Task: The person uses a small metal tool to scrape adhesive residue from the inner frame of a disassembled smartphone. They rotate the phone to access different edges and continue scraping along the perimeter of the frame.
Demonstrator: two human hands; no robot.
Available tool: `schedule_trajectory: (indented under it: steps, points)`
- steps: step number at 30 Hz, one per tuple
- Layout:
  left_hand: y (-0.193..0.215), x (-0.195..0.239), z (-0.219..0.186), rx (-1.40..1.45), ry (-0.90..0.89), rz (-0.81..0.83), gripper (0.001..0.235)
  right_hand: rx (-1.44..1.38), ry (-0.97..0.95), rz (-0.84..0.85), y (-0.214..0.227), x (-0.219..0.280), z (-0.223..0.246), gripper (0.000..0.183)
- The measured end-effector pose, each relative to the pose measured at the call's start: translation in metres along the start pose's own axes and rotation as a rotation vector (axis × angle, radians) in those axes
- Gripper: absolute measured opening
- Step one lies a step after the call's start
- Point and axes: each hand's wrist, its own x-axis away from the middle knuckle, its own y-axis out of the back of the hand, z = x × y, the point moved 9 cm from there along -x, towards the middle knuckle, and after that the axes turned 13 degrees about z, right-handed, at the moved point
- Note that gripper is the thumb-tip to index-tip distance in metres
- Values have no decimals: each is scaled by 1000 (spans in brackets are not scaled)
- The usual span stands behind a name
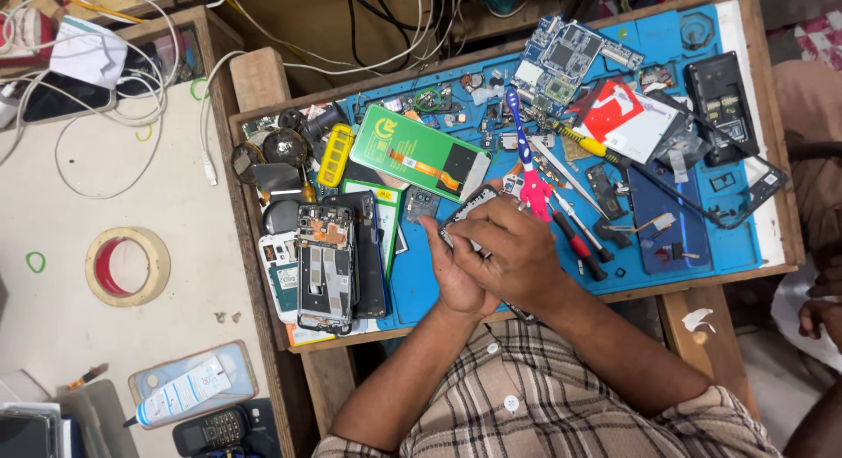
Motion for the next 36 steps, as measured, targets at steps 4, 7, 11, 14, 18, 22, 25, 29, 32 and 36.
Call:
schedule_trajectory:
  steps: [4,7,11,14,18,22,25,29,32,36]
  points:
    - [1,1,1,-15,-4,2,96,6,-6,6,2,0,1,15]
    - [-4,1,0,25,-33,59,96,30,9,20,2,-1,3,14]
    - [-2,1,3,47,2,50,96,73,5,34,-1,0,3,13]
    - [-4,2,2,10,6,24,96,77,17,34,-1,-2,6,14]
    - [-7,1,0,-19,16,1,102,28,-20,19,0,-2,2,13]
    - [-14,-2,-1,-19,13,35,108,37,-38,20,-3,-1,-1,14]
    - [-22,-3,-3,-12,8,103,106,37,-30,18,-3,-1,-1,15]
    - [-8,-1,-4,-59,14,-53,107,-7,-10,25,-3,-1,-1,16]
    - [-9,-3,-4,-57,8,-20,106,-10,-12,20,-2,0,-2,15]
    - [-16,-4,-3,-23,2,60,102,39,-14,33,-3,1,-1,16]
